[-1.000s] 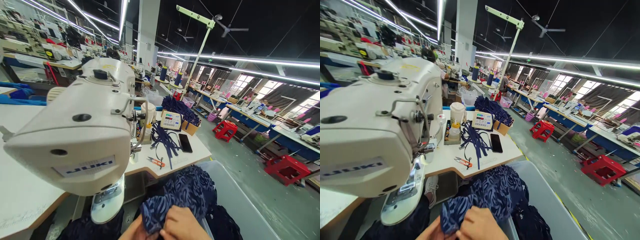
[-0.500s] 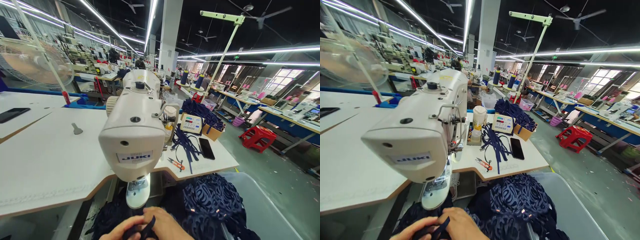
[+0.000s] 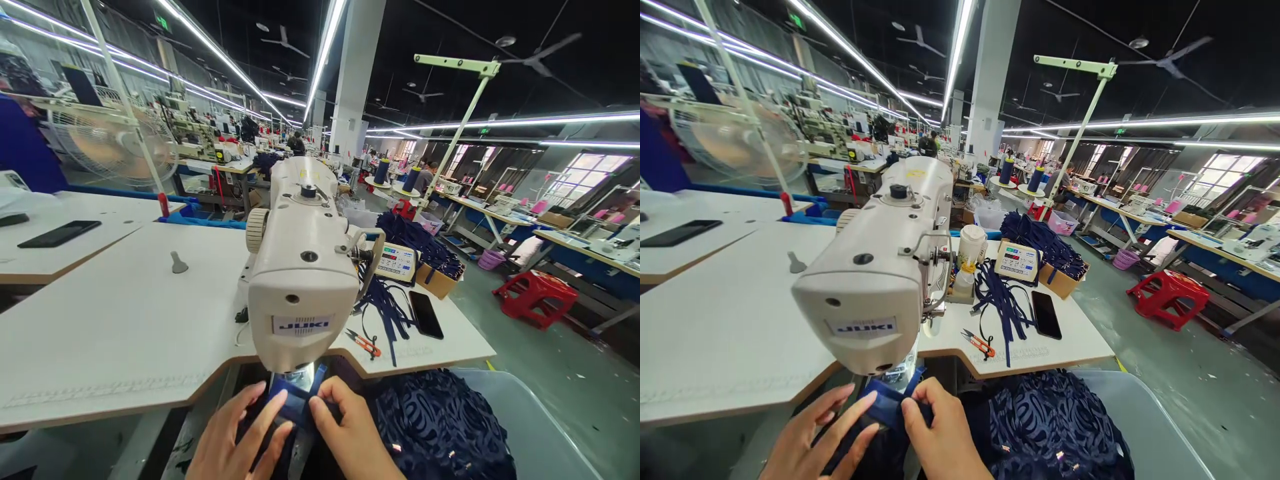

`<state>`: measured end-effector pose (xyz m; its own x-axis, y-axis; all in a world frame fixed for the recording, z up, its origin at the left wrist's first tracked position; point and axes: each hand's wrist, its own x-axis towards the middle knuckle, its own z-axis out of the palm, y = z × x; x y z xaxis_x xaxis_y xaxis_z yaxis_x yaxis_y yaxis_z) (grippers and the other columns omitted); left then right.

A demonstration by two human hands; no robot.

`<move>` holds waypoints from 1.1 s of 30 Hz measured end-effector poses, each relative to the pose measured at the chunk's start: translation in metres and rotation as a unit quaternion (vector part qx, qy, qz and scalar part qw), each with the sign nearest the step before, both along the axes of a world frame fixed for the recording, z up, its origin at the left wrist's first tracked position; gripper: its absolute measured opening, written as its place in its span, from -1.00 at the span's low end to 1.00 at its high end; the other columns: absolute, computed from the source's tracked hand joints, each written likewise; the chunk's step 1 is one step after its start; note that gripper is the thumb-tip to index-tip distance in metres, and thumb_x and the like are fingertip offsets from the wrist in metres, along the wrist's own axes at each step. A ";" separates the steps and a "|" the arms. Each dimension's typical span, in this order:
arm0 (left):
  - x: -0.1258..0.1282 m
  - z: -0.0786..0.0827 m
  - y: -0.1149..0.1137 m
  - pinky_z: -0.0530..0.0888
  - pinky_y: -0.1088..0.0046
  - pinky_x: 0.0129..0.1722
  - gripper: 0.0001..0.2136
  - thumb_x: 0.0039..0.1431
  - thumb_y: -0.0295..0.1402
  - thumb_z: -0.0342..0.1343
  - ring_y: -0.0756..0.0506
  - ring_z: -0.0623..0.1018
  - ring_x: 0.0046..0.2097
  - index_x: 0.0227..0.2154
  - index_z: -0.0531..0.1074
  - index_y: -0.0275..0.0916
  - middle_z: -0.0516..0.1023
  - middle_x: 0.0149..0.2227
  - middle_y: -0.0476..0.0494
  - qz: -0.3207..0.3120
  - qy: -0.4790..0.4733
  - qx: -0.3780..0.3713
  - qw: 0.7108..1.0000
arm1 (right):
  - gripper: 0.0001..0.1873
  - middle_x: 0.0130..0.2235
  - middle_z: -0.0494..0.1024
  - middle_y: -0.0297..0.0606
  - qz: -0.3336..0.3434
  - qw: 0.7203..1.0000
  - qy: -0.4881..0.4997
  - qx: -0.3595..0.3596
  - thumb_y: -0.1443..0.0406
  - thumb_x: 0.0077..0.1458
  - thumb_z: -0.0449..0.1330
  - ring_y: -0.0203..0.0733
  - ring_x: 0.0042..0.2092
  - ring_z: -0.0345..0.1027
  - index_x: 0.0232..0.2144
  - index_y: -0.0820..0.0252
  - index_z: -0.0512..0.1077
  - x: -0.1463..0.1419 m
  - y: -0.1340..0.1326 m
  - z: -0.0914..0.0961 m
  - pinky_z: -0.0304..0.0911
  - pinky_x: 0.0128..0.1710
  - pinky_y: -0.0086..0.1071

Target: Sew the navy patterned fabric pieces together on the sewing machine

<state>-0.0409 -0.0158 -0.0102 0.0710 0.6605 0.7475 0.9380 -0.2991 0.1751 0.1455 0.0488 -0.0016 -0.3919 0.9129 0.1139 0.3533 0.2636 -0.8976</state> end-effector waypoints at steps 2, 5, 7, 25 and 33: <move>-0.002 0.003 0.007 0.34 0.44 0.13 -0.68 0.24 -0.22 -0.01 -0.08 0.44 0.10 0.02 0.42 -0.14 0.47 0.06 -0.13 -0.052 0.128 0.061 0.989 | -0.82 -0.51 0.26 -0.47 0.014 1.000 -0.007 -0.006 0.25 0.17 0.10 -0.34 -0.44 0.14 -0.47 0.16 0.27 -0.002 0.005 0.000 0.01 -0.44 -0.48; -0.002 0.003 0.012 0.09 0.40 0.28 -0.66 0.21 -0.36 0.01 -0.05 0.35 0.19 0.04 0.38 -0.21 0.48 0.08 -0.07 -0.107 0.234 0.060 0.964 | -0.87 -0.49 0.23 -0.49 0.049 0.998 0.018 -0.023 0.30 0.14 0.10 -0.34 -0.44 0.10 -0.43 0.14 0.22 -0.002 0.012 0.000 0.02 -0.43 -0.48; 0.000 -0.001 0.012 0.05 0.36 0.29 -0.65 0.21 -0.40 0.00 -0.06 0.35 0.20 0.07 0.36 -0.21 0.47 0.10 -0.07 -0.070 0.221 0.020 0.973 | -0.94 -0.48 0.19 -0.49 0.054 0.997 0.053 -0.033 0.32 0.16 0.07 -0.34 -0.43 0.09 -0.36 0.13 0.22 0.000 0.018 0.000 0.04 -0.42 -0.48; 0.008 -0.028 0.016 -0.10 0.31 0.29 -0.64 0.24 -0.36 -0.01 0.00 0.25 0.26 0.09 0.34 -0.10 0.50 0.07 -0.06 0.037 0.143 0.070 0.987 | -0.82 -0.27 0.38 -0.28 0.097 0.987 0.015 0.126 0.39 0.22 0.00 -0.21 -0.14 0.28 -0.35 0.16 0.39 -0.012 0.039 0.010 0.20 -0.08 -0.38; 0.022 -0.024 0.011 -0.04 0.40 0.26 -0.65 0.27 -0.22 -0.02 0.04 0.40 0.13 0.09 0.36 -0.08 0.51 0.05 -0.05 0.045 0.052 0.067 0.995 | -0.83 -0.29 0.36 -0.30 0.095 0.987 0.019 0.128 0.42 0.19 0.01 -0.21 -0.13 0.27 -0.42 0.16 0.32 -0.014 0.042 0.009 0.18 -0.07 -0.38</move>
<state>-0.0192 -0.0050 -0.0340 0.0972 0.5633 0.8205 0.9730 -0.2274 0.0408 0.1319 0.0908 0.0072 -0.5451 0.7625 0.3484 0.2429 0.5414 -0.8049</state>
